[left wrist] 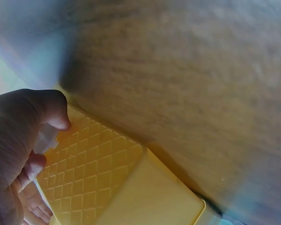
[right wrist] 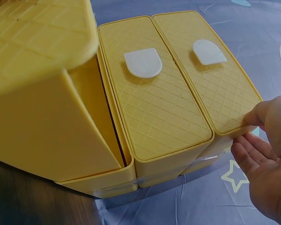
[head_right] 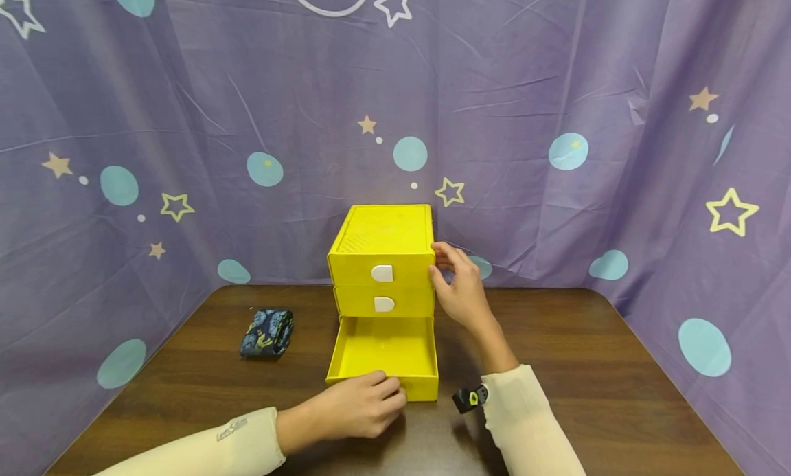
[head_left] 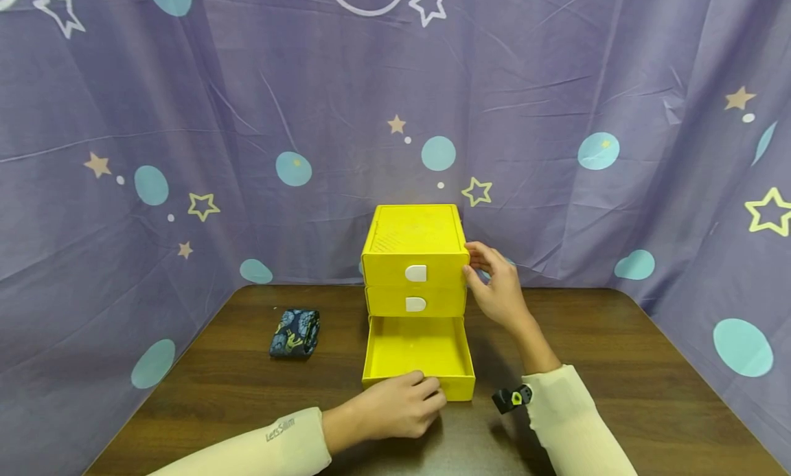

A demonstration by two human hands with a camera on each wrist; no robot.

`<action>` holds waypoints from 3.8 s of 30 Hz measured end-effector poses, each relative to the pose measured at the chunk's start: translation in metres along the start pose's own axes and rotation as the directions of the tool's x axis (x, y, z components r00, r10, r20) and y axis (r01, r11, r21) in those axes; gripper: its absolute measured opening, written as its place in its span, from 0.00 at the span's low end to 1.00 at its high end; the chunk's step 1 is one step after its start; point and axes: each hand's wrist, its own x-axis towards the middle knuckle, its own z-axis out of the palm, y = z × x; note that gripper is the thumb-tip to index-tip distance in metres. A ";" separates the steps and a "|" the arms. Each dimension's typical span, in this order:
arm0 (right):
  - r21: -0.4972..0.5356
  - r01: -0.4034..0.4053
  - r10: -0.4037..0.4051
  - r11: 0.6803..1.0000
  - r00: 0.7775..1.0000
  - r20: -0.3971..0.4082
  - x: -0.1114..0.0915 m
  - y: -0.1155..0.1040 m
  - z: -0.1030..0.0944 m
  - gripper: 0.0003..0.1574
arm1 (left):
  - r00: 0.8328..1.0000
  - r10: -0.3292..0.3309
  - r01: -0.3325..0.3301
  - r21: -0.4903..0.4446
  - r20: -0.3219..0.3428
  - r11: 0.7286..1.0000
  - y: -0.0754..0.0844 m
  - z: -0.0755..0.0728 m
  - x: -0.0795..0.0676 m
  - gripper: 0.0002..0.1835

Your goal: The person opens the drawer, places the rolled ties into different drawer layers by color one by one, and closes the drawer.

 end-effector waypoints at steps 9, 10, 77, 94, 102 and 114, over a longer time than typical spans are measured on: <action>-0.001 0.004 -0.004 1.000 1.000 -0.005 0.000 -0.001 0.000 0.22 | 1.000 -0.010 0.010 -0.013 -0.001 1.000 0.004 -0.006 0.000 0.24; -0.003 0.003 -0.003 1.000 1.000 -0.005 0.000 -0.001 0.000 0.22 | 1.000 -0.009 0.009 -0.017 0.000 1.000 0.004 -0.006 0.000 0.24; -0.002 -0.005 0.005 1.000 1.000 -0.003 0.000 -0.003 0.000 0.22 | 0.999 -0.049 0.046 -0.117 -0.023 0.992 -0.011 -0.033 -0.015 0.18; -0.009 -0.001 0.001 1.000 1.000 -0.004 0.000 -0.004 -0.001 0.22 | 0.976 -0.217 0.218 -0.193 0.027 0.957 -0.047 -0.034 -0.061 0.18; -0.012 -0.004 0.004 1.000 1.000 -0.004 0.000 -0.002 -0.001 0.22 | 0.942 -0.330 0.334 -0.224 0.056 0.916 -0.054 -0.026 -0.095 0.20; -0.011 -0.004 0.004 1.000 1.000 -0.001 0.000 -0.002 0.000 0.22 | 0.869 -0.466 0.494 -0.255 0.164 0.831 -0.063 -0.004 -0.168 0.22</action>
